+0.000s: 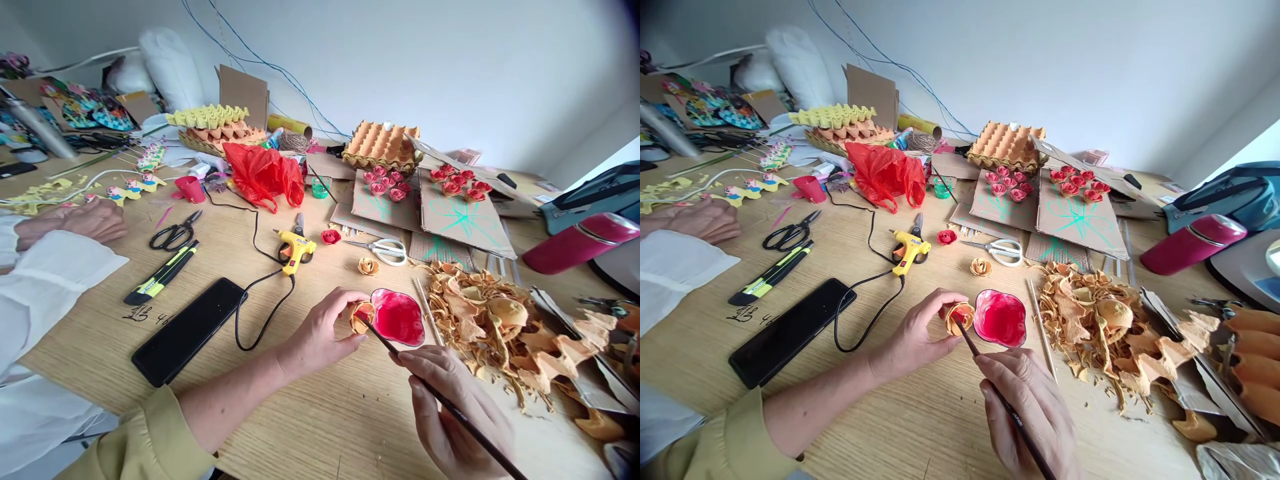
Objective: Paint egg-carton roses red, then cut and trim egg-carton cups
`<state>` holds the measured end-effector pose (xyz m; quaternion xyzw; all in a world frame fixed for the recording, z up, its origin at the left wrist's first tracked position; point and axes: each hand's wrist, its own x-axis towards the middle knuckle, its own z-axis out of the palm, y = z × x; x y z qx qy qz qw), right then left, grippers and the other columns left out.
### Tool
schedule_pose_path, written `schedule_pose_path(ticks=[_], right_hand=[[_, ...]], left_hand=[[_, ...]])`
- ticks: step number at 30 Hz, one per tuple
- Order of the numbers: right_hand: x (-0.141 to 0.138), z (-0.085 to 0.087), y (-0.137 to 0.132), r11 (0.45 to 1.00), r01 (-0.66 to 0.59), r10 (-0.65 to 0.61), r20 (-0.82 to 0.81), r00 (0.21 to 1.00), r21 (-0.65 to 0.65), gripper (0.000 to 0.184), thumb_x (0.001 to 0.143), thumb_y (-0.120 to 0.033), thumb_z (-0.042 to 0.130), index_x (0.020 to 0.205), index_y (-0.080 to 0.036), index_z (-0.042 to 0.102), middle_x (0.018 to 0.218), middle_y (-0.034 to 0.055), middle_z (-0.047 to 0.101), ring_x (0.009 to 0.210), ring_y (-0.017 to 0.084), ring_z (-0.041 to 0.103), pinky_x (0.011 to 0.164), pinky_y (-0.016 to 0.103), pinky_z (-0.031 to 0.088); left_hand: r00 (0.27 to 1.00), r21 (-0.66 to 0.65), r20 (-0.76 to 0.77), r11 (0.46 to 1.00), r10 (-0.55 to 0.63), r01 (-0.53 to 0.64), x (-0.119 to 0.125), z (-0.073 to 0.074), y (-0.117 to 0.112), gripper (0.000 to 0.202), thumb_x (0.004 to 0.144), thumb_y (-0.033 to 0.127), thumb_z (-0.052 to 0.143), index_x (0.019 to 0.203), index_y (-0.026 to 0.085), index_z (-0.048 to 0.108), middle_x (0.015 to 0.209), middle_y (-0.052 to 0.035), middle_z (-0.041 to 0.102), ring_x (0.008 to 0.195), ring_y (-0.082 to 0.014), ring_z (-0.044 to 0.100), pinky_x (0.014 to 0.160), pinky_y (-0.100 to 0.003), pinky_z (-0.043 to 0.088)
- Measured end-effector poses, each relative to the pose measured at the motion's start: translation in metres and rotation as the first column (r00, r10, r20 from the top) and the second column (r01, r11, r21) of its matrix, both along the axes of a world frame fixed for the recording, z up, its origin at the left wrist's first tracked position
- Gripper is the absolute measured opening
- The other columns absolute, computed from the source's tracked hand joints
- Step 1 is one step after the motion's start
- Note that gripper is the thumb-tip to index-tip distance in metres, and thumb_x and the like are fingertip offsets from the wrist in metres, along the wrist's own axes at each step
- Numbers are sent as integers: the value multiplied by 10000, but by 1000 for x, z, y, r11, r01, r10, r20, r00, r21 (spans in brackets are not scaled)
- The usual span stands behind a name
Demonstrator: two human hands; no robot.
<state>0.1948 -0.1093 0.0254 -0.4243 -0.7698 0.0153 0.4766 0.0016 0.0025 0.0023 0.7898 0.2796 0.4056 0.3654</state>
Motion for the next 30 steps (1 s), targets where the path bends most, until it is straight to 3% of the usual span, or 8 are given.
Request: schedule_pose_path(ticks=[11,15,21,30], right_hand=[[-2,-1,2,1000,23,-23,85,996,-3,350,927,-3,595,1261,-106,622,1041,102,702,989,163,664,914,308,520],[-1,0,0,999,35,-36,62,997,9,346,911,13,595,1236,-102,626,1005,93,693,936,156,655,861,314,524],[3,4,-1,999,31,-31,32,999,7,336,895,17,588,1204,-110,625,957,84,675,882,157,639,778,309,527],[2,3,-1,1000,15,-16,37,999,8,334,904,9,585,1218,-97,628,994,97,691,934,163,652,817,314,536]], left_hand=[[999,60,-27,998,-20,22,0,-1,-2,487,830,79,718,1258,211,528,1167,-42,645,1081,-179,625,959,-281,505],[999,47,-35,999,17,-15,1,2,-2,483,809,57,719,1232,206,542,1105,-24,643,1026,-167,629,926,-270,509],[998,15,-17,998,60,-60,1,5,-3,463,805,55,708,1218,198,555,1109,-30,660,1008,-166,634,912,-272,515],[998,-120,20,991,64,-61,3,7,-2,423,806,100,717,1190,198,569,1122,-42,689,999,-169,656,903,-281,522]])
